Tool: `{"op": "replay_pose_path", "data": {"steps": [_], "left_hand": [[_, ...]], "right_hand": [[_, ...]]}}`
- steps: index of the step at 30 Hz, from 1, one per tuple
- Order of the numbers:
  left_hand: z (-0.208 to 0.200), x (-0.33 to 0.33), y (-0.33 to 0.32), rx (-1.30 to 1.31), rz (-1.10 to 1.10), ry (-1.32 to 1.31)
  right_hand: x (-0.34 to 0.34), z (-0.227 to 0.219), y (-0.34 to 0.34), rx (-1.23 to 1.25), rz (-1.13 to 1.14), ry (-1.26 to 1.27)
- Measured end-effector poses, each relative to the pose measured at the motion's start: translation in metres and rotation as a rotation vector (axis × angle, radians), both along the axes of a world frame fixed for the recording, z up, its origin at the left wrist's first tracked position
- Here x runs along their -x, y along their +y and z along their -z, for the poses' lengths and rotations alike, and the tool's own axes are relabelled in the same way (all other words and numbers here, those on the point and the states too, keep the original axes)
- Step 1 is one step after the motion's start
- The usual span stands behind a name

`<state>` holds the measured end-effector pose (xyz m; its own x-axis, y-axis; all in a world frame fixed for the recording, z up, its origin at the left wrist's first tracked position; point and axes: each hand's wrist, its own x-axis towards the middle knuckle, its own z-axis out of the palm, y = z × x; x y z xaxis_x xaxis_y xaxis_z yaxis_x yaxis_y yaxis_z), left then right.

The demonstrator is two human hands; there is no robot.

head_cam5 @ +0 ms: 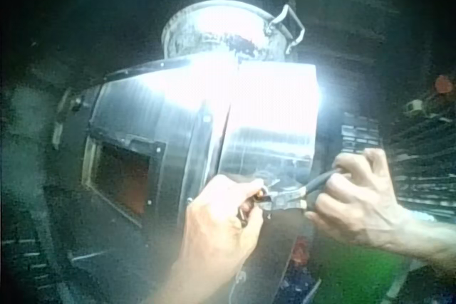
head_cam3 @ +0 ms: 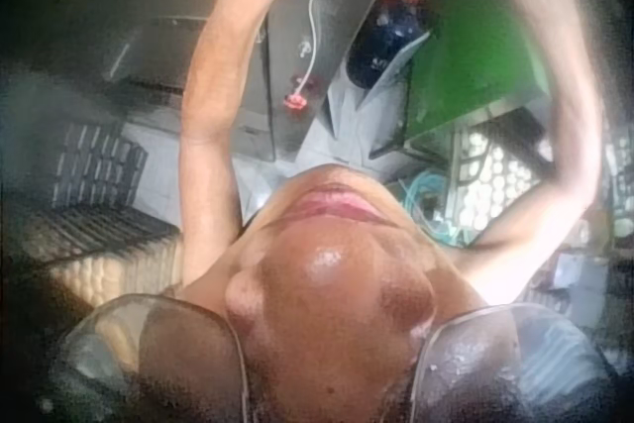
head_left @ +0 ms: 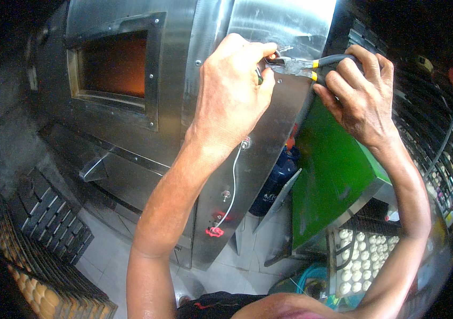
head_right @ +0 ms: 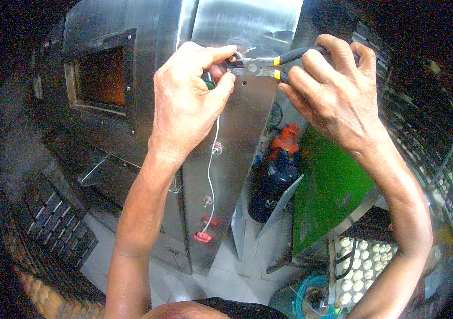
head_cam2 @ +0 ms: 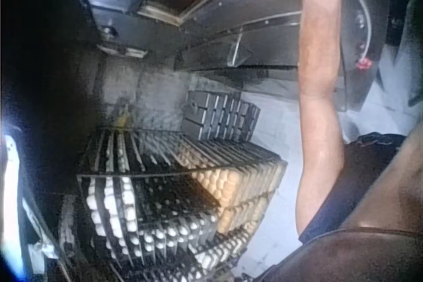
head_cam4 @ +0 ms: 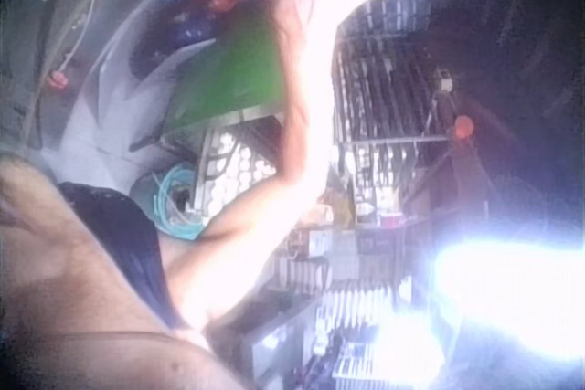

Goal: The person works on the control panel of a large oven, manipulating wires by hand, fitting a dial onto the panel, and using pliers to adjust internal components.

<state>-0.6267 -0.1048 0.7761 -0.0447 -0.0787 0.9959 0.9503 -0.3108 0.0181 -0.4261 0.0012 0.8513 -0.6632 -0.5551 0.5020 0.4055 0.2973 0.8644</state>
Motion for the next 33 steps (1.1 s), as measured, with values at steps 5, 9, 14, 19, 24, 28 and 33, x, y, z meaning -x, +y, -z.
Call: {"op": "replay_pose_path", "data": {"steps": [5,9,14,19,24,28,33], "left_hand": [[0.0,0.004,0.0,-0.01,0.003,0.02],[0.0,0.004,-0.002,0.0,-0.029,0.021],[0.0,0.003,-0.002,0.004,-0.049,0.032],[-0.002,0.001,-0.004,0.008,-0.059,0.03],[-0.001,0.002,-0.002,0.022,-0.053,0.02],[-0.002,0.003,-0.003,0.01,-0.068,0.034],[-0.002,0.003,-0.004,0.024,-0.075,0.03]], "right_hand": [[0.001,-0.003,0.001,0.003,0.004,-0.019],[0.002,-0.004,-0.003,-0.023,0.008,-0.03],[0.0,-0.005,-0.001,-0.026,0.014,-0.056],[0.0,-0.011,-0.008,-0.061,0.012,-0.063],[-0.001,-0.008,-0.006,-0.048,0.013,-0.073],[-0.002,-0.013,-0.002,-0.066,-0.004,-0.104],[-0.002,-0.02,0.003,-0.106,-0.021,-0.135]]}}
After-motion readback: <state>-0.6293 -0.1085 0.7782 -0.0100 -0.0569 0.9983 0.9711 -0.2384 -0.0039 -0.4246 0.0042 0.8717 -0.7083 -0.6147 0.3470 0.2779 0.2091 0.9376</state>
